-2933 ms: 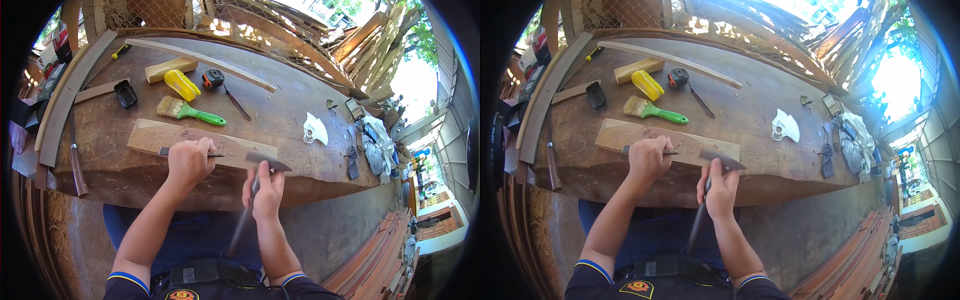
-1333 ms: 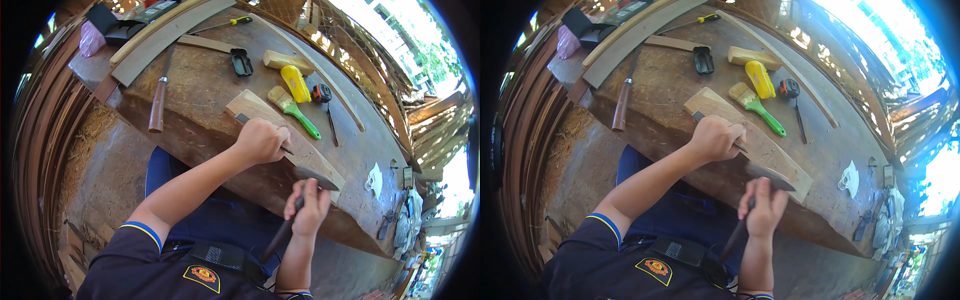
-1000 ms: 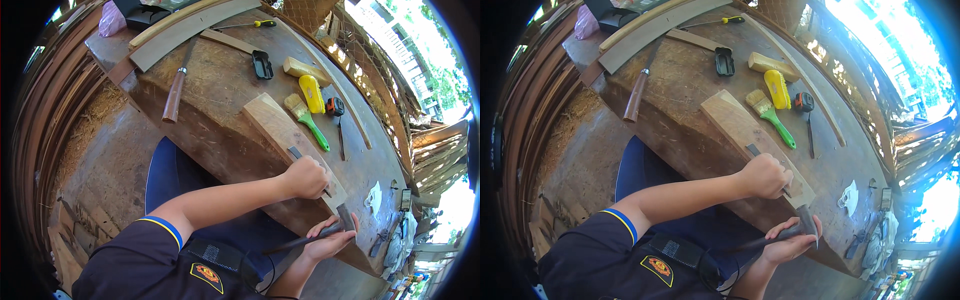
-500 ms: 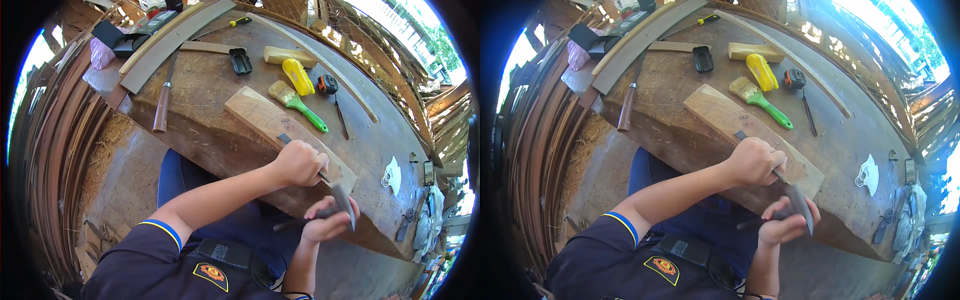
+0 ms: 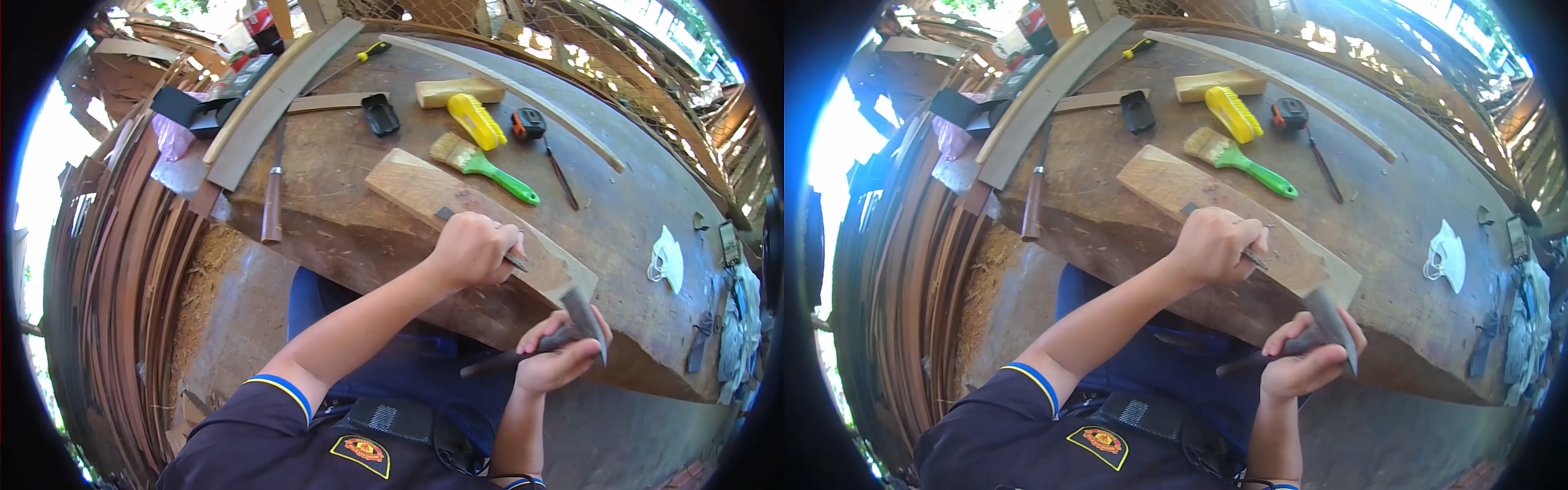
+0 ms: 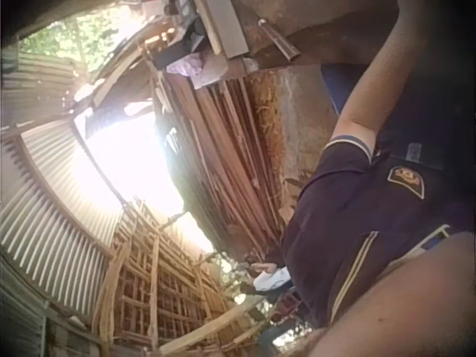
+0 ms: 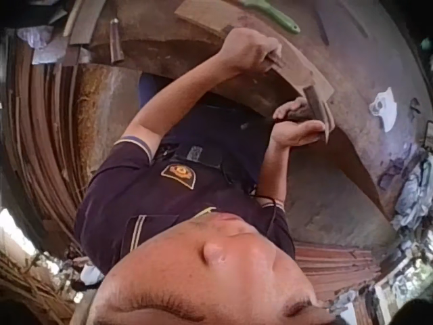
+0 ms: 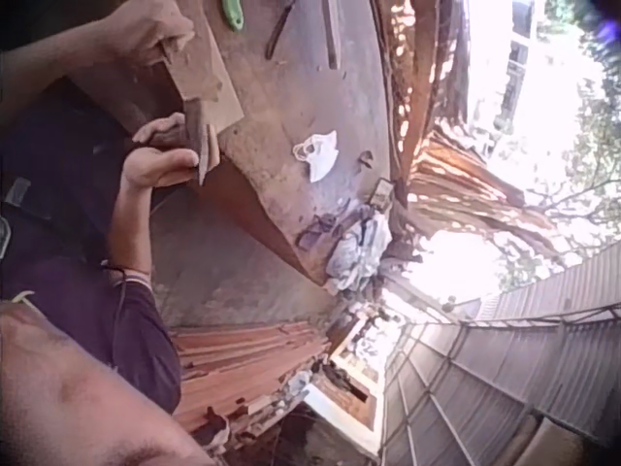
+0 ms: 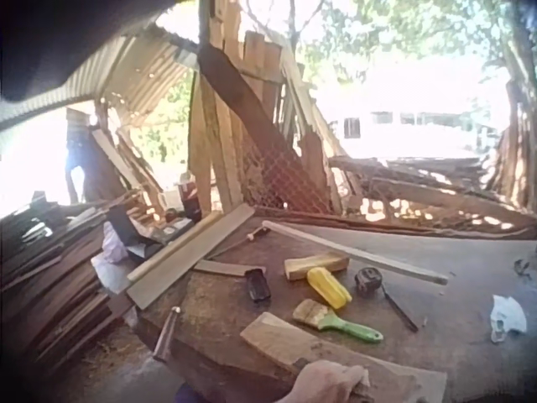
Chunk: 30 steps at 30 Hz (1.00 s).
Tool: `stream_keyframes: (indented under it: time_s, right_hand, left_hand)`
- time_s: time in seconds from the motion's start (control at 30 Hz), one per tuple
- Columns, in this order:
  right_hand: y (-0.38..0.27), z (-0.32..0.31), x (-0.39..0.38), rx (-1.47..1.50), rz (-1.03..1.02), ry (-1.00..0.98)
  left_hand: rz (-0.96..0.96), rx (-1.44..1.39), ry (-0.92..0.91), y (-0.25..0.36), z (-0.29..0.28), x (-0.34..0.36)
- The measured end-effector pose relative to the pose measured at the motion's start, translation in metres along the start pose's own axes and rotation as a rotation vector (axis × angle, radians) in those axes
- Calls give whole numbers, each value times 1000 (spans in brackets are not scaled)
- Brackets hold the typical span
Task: The person uses a chisel and hammer to carve a rectangular piece of wood on a workbench. They repeatedly strike the chisel to remove wood shavings and shape the piece, occasionally adjusting the wood's position.
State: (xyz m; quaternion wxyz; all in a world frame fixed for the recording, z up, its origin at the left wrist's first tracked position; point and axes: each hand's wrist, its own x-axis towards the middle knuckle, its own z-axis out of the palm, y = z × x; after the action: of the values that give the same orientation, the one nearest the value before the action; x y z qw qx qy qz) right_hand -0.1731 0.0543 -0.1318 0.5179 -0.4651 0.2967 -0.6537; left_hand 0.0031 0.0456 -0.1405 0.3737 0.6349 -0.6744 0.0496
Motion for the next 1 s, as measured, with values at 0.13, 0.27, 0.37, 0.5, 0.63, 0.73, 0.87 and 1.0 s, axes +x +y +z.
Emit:
stream_keyframes:
  time_s: [0.13,0.27,0.37,0.5,0.63,0.73,0.87,1.0]
  right_hand:
    - [15,6,4,-130,129,-378]
    - [1,4,-1,52,27,-121]
    - [11,12,0,11,91,-264]
    - [8,19,-1,-3,221,-321]
    - [11,30,-6,53,85,-217]
    - [17,38,-2,-53,216,-424]
    - [11,36,-12,20,107,-316]
    - [10,47,-11,-20,140,-329]
  left_hand:
    - [-10,20,14,-3,1,-1]
    - [-4,37,39,-15,-7,-1]
    - [24,36,59,-16,-5,-3]
    - [3,80,106,-29,-12,-8]
    - [-1,8,115,-27,-22,-5]
    - [-15,24,138,-31,-25,-5]
    - [-5,-23,121,-38,-32,-10]
    - [-24,65,105,-46,-24,-13]
